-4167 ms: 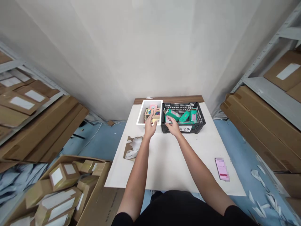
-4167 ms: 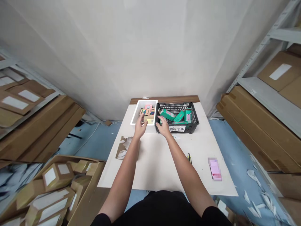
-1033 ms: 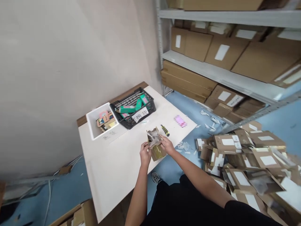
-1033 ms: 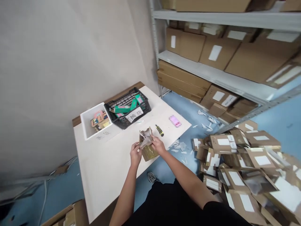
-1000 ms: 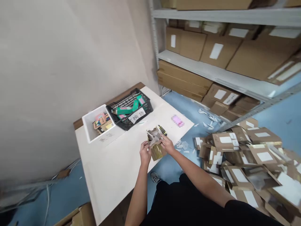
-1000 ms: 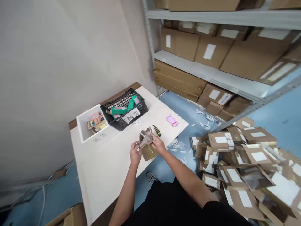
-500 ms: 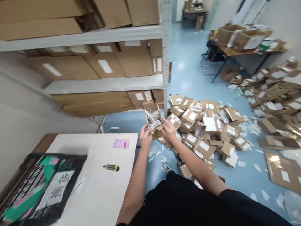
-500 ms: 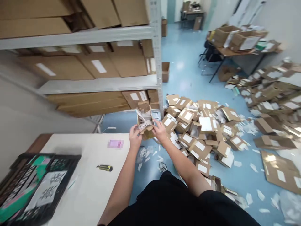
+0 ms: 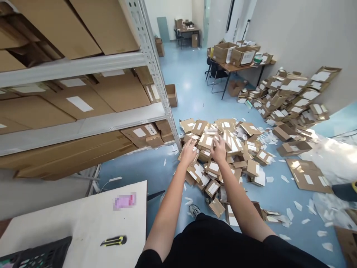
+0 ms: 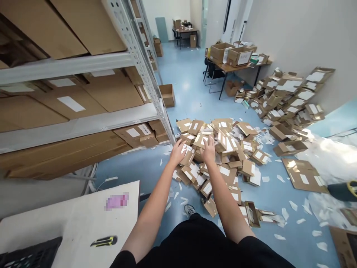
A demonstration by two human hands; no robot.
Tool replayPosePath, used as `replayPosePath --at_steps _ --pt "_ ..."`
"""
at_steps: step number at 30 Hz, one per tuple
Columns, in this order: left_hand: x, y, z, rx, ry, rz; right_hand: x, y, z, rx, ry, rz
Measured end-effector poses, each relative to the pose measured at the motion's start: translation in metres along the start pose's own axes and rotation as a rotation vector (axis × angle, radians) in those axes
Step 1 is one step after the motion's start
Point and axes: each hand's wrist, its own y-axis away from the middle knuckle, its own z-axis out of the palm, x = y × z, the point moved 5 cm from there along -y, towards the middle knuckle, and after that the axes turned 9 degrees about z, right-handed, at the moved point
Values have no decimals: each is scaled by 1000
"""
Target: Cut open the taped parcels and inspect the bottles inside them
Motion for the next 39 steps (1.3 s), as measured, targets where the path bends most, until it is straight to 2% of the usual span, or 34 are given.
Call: replayPosePath --at_steps 4,7,10,12,15,19,23,28,31,34,37,39 --pt "-22 28 -28 6 -32 -36 -63 14 32 -103 -168 -150" --pt "-42 59 -65 66 -83 -107 -121 25 62 -208 -276 -263" --pt "-62 108 -109 155 -168 -224 -181 46 93 -313 -353 -388" --pt "-73 151 -141 217 -236 -326 -222 70 114 -392 -395 -475" --pt "-80 231 -189 312 -329 -495 -286 119 141 -526 -465 -597" --pt "-66 355 -241 442 -433 -712 -371 213 154 -720 -583 -784" --pt "-23 480 -270 575 -538 -896 -440 327 134 -869 -688 -977" --pt "57 629 -281 739 -639 -1091 -492 483 79 -1017 -798 -1224" --pt "112 716 -275 843 -698 -1218 -508 576 41 -1106 -845 -1370" --pt "168 794 -261 921 -732 -1359 -514 665 2 -1200 -885 -1480" --pt "226 859 -242 973 -734 -1497 -513 747 -38 -1296 -916 -1571" --pt "268 894 -229 1020 -755 -1589 -510 797 -66 -1359 -939 -1639"
